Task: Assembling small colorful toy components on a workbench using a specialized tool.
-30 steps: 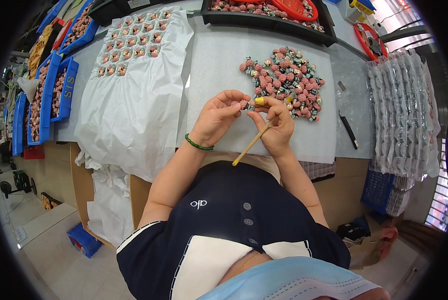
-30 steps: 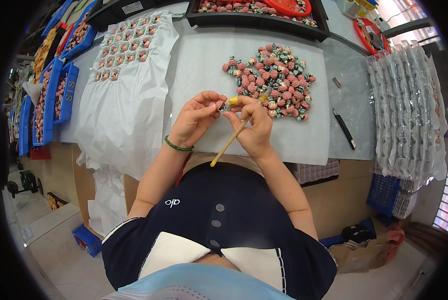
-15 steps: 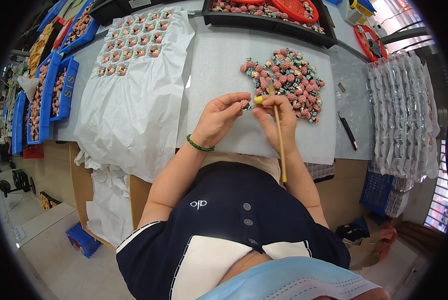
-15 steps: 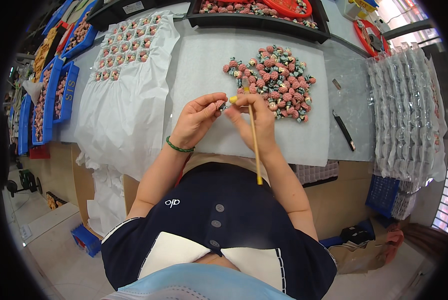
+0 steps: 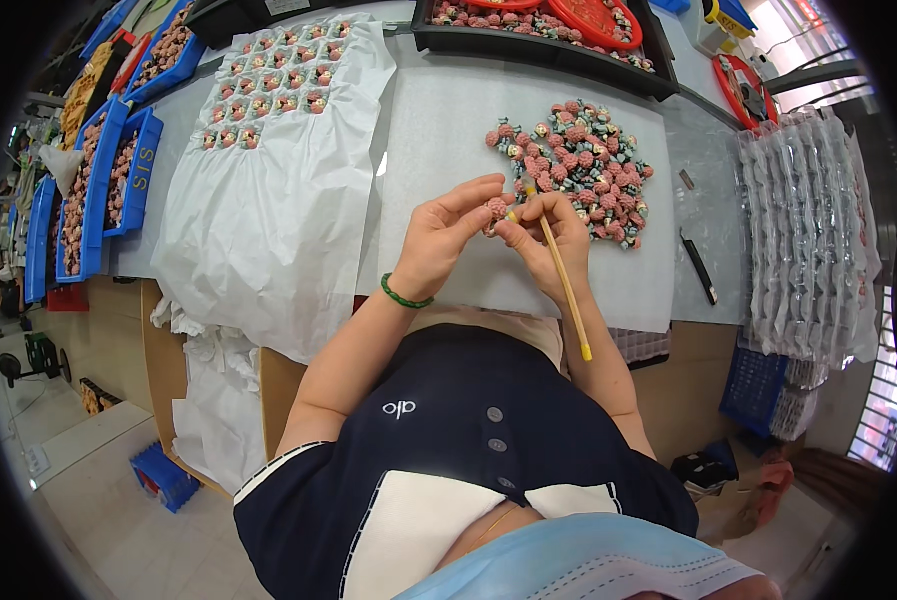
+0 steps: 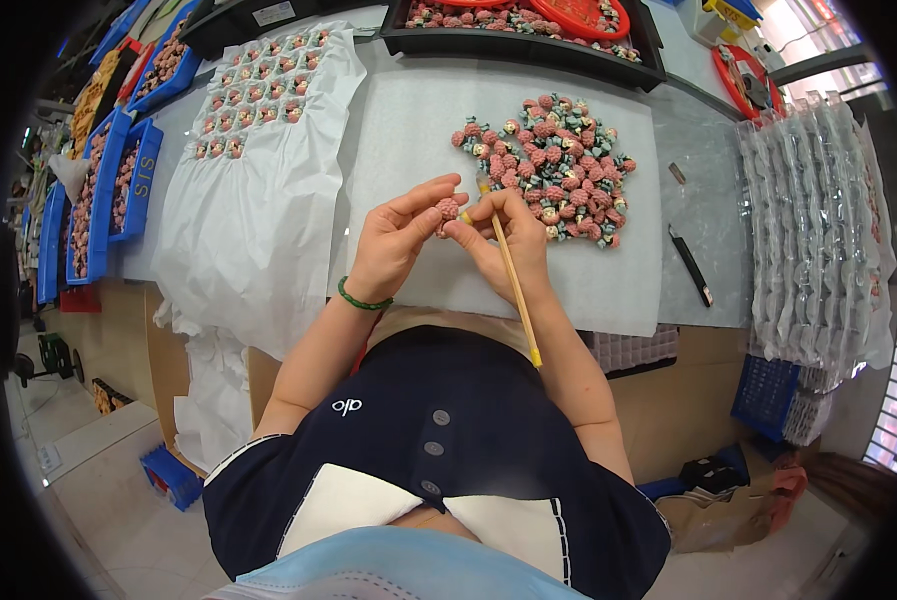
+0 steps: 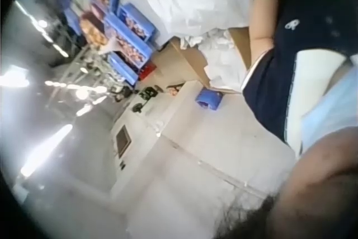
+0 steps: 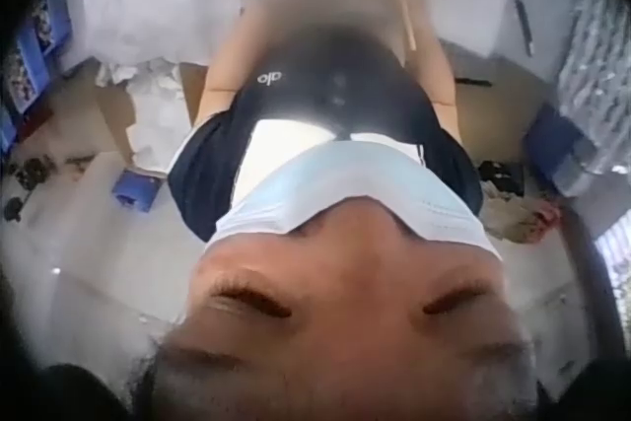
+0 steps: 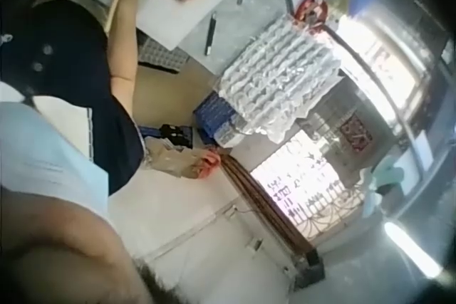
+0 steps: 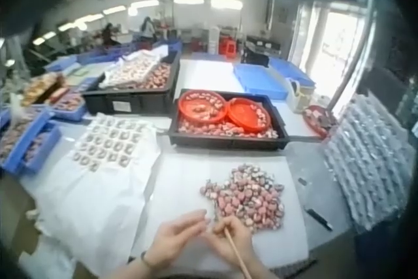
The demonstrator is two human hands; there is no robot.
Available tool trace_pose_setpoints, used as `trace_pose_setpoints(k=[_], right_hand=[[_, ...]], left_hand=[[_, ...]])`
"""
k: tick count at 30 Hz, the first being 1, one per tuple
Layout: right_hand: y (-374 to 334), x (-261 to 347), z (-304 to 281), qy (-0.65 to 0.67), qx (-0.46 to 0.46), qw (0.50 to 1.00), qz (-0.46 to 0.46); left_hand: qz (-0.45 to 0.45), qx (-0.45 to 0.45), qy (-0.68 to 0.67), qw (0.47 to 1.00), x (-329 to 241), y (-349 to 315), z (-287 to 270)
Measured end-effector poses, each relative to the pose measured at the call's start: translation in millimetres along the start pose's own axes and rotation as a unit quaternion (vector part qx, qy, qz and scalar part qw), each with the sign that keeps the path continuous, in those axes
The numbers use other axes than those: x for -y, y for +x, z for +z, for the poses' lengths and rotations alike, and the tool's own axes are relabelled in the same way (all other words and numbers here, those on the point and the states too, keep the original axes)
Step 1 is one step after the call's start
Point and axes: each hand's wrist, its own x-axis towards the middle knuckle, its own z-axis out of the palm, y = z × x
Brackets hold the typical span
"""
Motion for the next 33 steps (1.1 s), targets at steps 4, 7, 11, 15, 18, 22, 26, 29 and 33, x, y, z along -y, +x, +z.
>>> trace_pose_setpoints(k=[4, 7, 11, 15, 18, 22, 26, 29, 33], right_hand=[[0, 2, 13, 0.051, -0.025, 0.998, 0.019], [-6, 5, 26, 0.106, -0.058, 0.992, 0.039], [-18, 10, 43, 0.148, -0.053, 0.987, 0.041], [-27, 17, 50, 0.071, -0.045, 0.996, 0.006], [-34, 13, 49, 0.050, -0.040, 0.998, 0.019], [-33, 4, 42, 0.065, -0.031, 0.997, 0.033], [-25, -4, 34, 0.033, -0.015, 0.999, 0.027], [-19, -10, 26, 0.040, -0.024, 0.998, 0.034], [-9, -21, 17, 0.051, -0.025, 0.998, 0.033]], left_hand=[[0.080, -0.011, 0.134, 0.988, 1, -12, -5], [0.115, -0.021, 0.301, 0.946, -10, -26, -11], [0.175, 0.030, 0.394, 0.902, -35, -40, -23], [0.244, -0.074, 0.460, 0.850, -80, -35, -54], [0.268, -0.213, 0.583, 0.737, -124, -21, -111], [0.207, -0.304, 0.720, 0.589, -143, -6, -178], [0.133, -0.290, 0.796, 0.514, -129, 11, -204], [0.136, -0.363, 0.862, 0.326, -115, 18, -178], [0.135, -0.241, 0.860, 0.430, -97, 35, -206]])
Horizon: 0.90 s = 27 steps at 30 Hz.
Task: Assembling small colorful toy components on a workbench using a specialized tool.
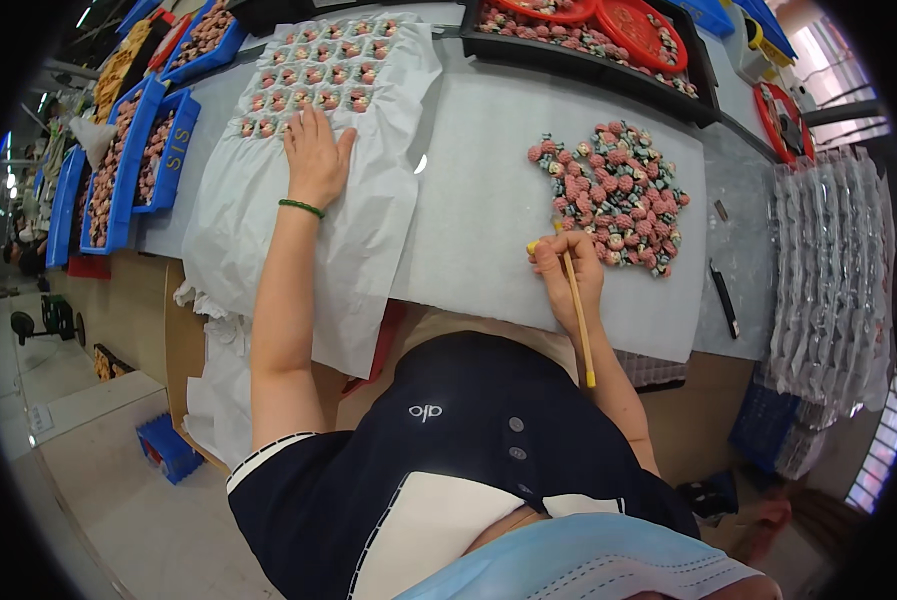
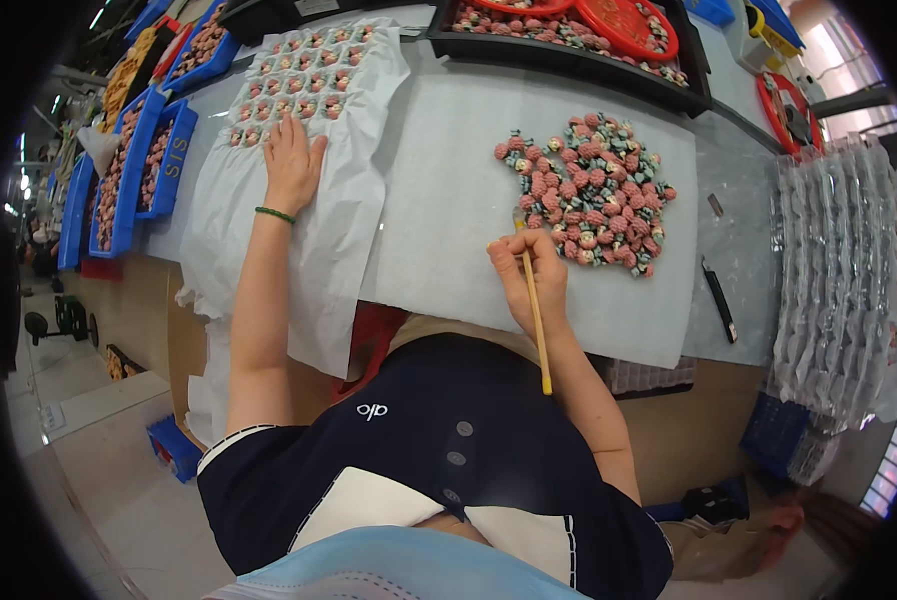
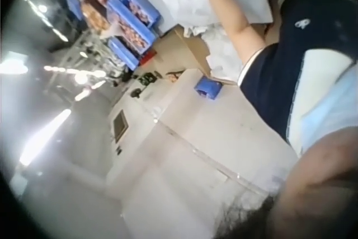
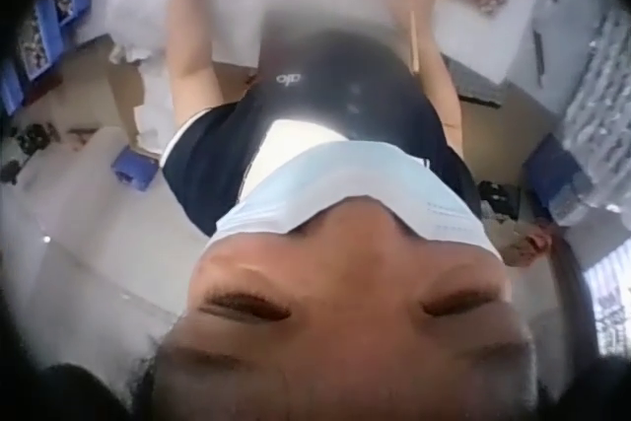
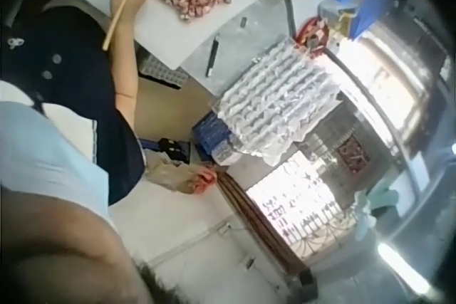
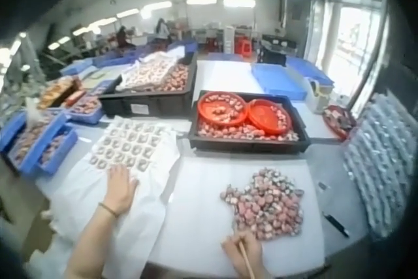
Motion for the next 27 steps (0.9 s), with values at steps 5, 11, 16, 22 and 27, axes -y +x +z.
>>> trace_pose_setpoints(k=[5, 11, 16, 22, 27], right_hand=[[9, -14, -14, -0.039, 0.004, 0.999, -0.020], [7, -10, -28, -0.060, -0.007, 0.995, -0.075], [5, -2, -42, -0.075, -0.036, 0.991, -0.102], [-3, 6, -53, -0.067, -0.035, 0.992, -0.105], [-13, 15, -64, -0.009, -0.048, 0.996, -0.077]], left_hand=[[-0.021, 0.046, -0.005, 0.999, -2, 18, 23], [-0.030, 0.060, 0.009, 0.998, -15, 36, 24], [0.071, -0.143, -0.058, 0.986, -107, 48, -35], [0.220, 0.013, -0.417, 0.882, -236, 27, -38], [0.122, 0.085, -0.447, 0.882, -260, 15, -35]])
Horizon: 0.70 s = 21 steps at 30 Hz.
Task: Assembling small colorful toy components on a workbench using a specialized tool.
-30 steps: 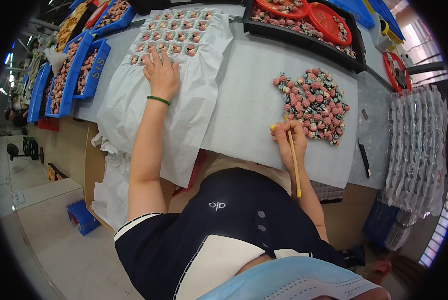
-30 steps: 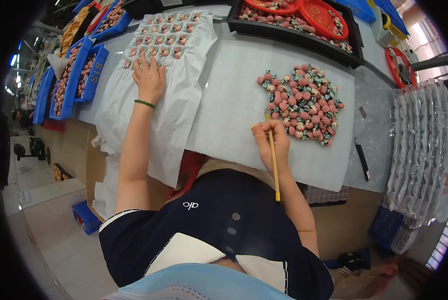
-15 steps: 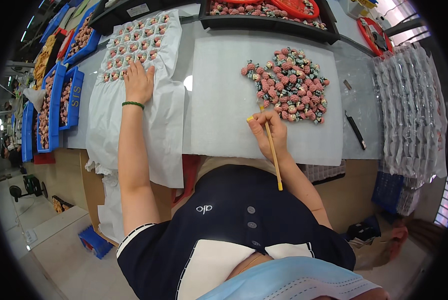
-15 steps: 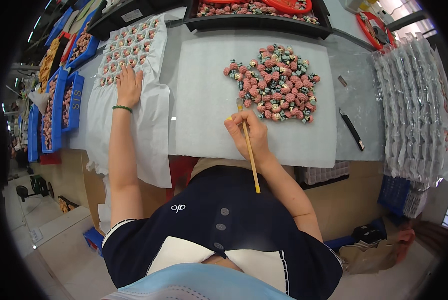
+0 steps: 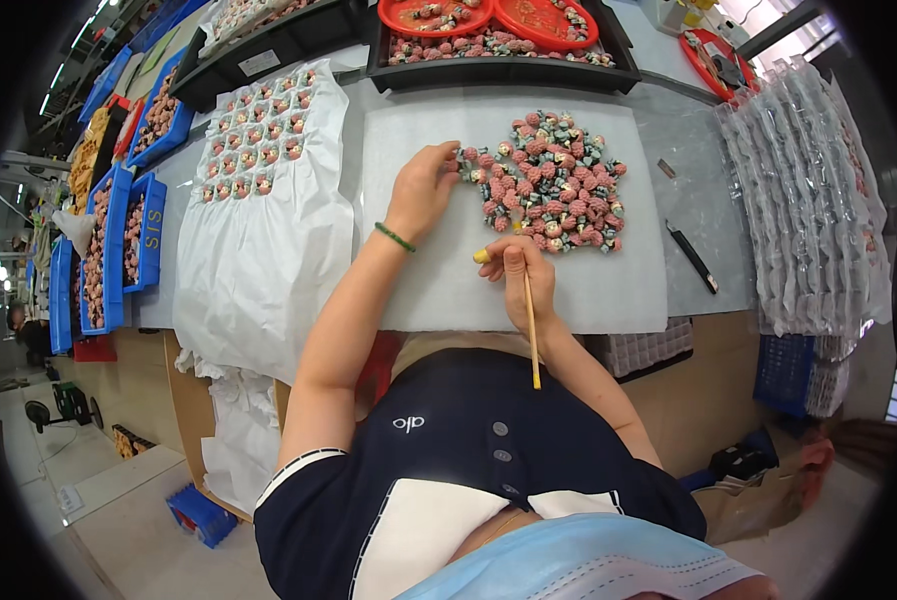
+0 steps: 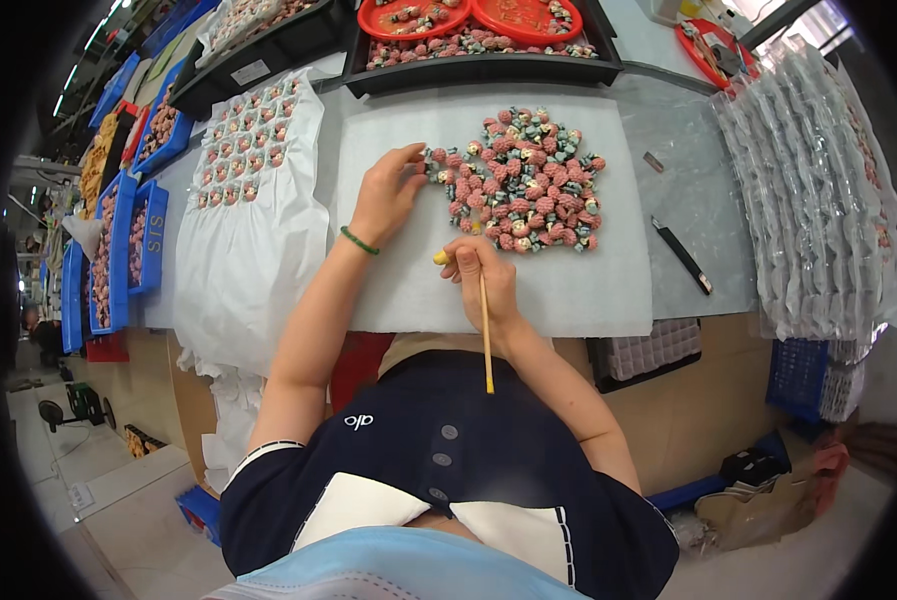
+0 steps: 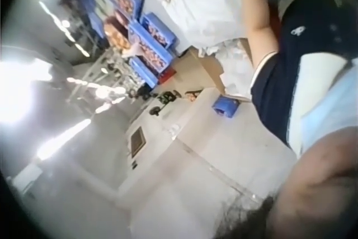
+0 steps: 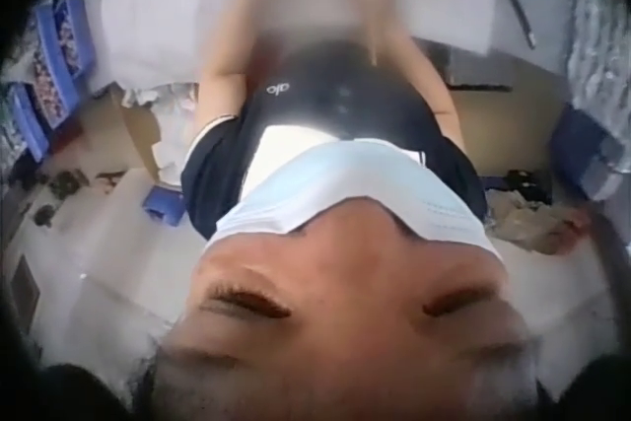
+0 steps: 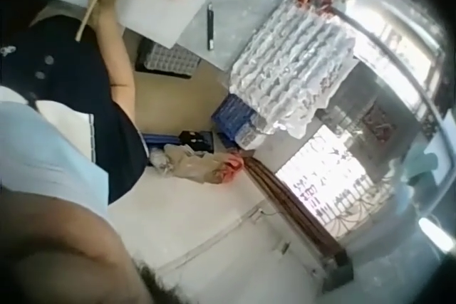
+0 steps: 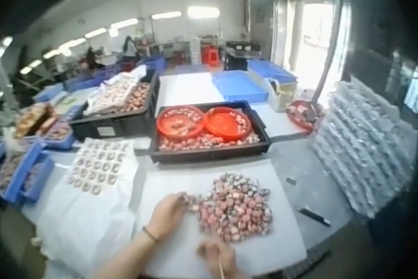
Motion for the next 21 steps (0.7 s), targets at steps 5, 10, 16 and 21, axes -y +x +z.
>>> trace_pose_setpoints(k=[5, 10, 16, 21], right_hand=[[-2, 0, -13, 0.034, -0.021, 0.999, 0.011], [1, 2, 1, 0.032, -0.044, 0.998, -0.018], [-2, 10, 15, 0.163, -0.047, 0.985, 0.012], [-6, 1, 16, 0.124, -0.058, 0.991, 0.002]], left_hand=[[-0.212, 0.022, -0.361, 0.908, -33, -27, -11], [-0.241, 0.054, -0.479, 0.842, -52, -61, -20], [-0.203, 0.056, -0.461, 0.862, -56, -78, -16], [-0.216, 0.019, -0.519, 0.827, -53, -85, -9]])
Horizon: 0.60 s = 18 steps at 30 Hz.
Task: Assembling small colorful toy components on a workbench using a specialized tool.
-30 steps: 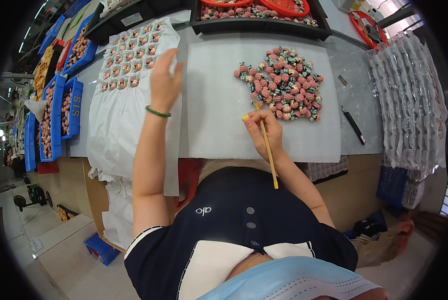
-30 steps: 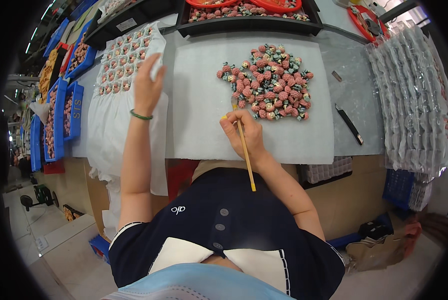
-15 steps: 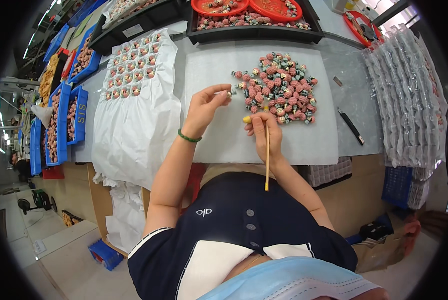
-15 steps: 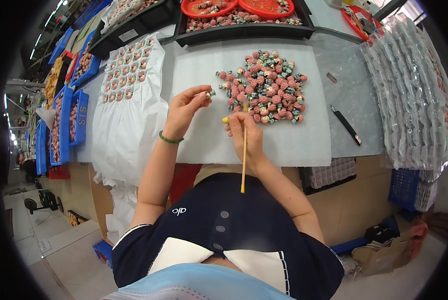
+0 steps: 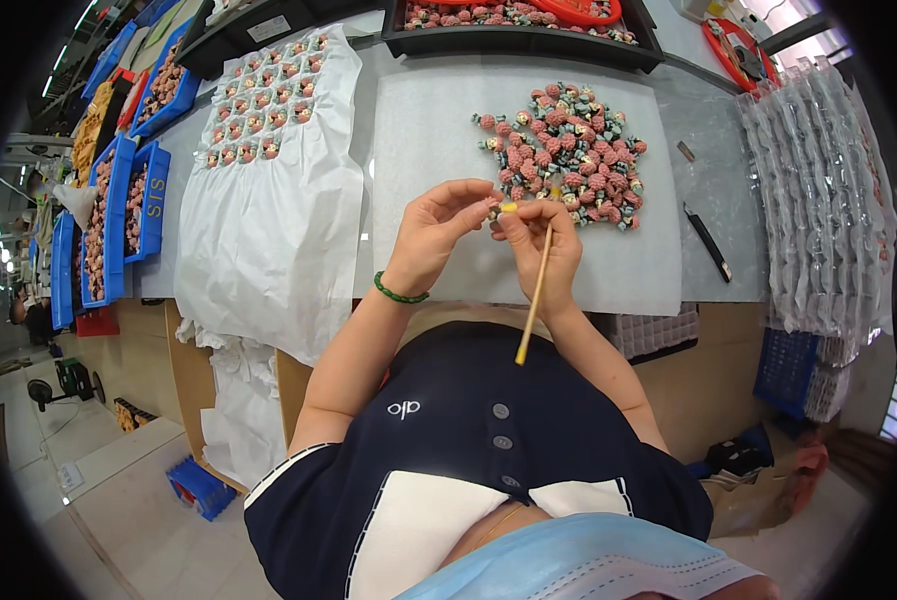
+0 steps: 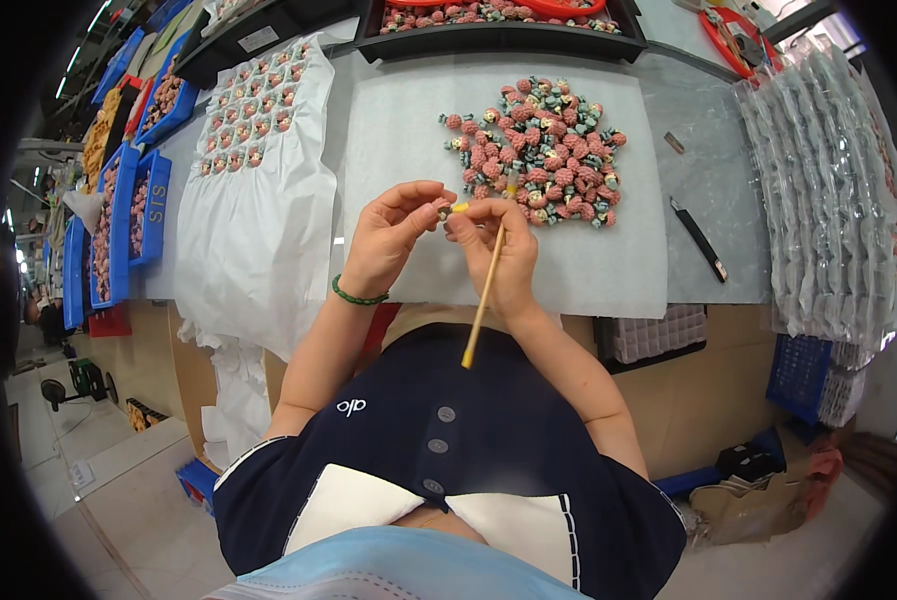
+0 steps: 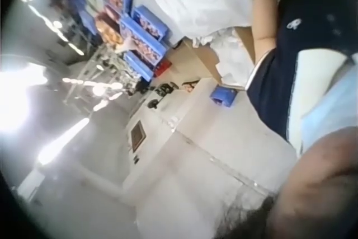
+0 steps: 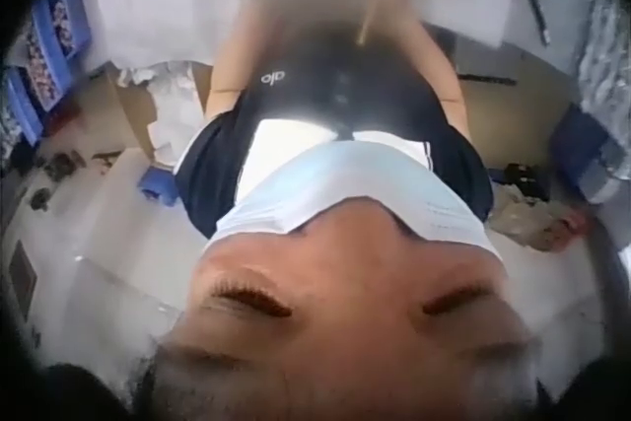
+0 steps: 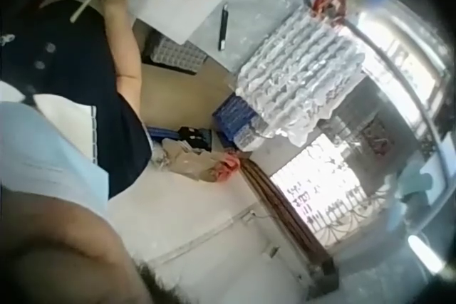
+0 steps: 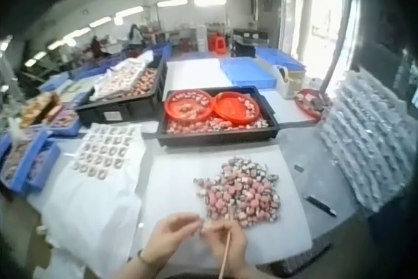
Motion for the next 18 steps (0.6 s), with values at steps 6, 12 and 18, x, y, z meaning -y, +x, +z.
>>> trace_pose_setpoints(k=[6, 12, 18], right_hand=[[-8, 2, 7, 0.019, 0.005, 1.000, 0.016], [-11, -10, 8, -0.008, 0.003, 1.000, -0.007], [-3, -25, 1, -0.216, 0.031, 0.959, -0.182]], left_hand=[[-0.037, 0.016, 0.024, 0.999, 1, 2, -11], [-0.054, 0.039, -0.027, 0.997, 8, 2, -18], [-0.074, 0.030, -0.137, 0.987, 10, 2, -18]])
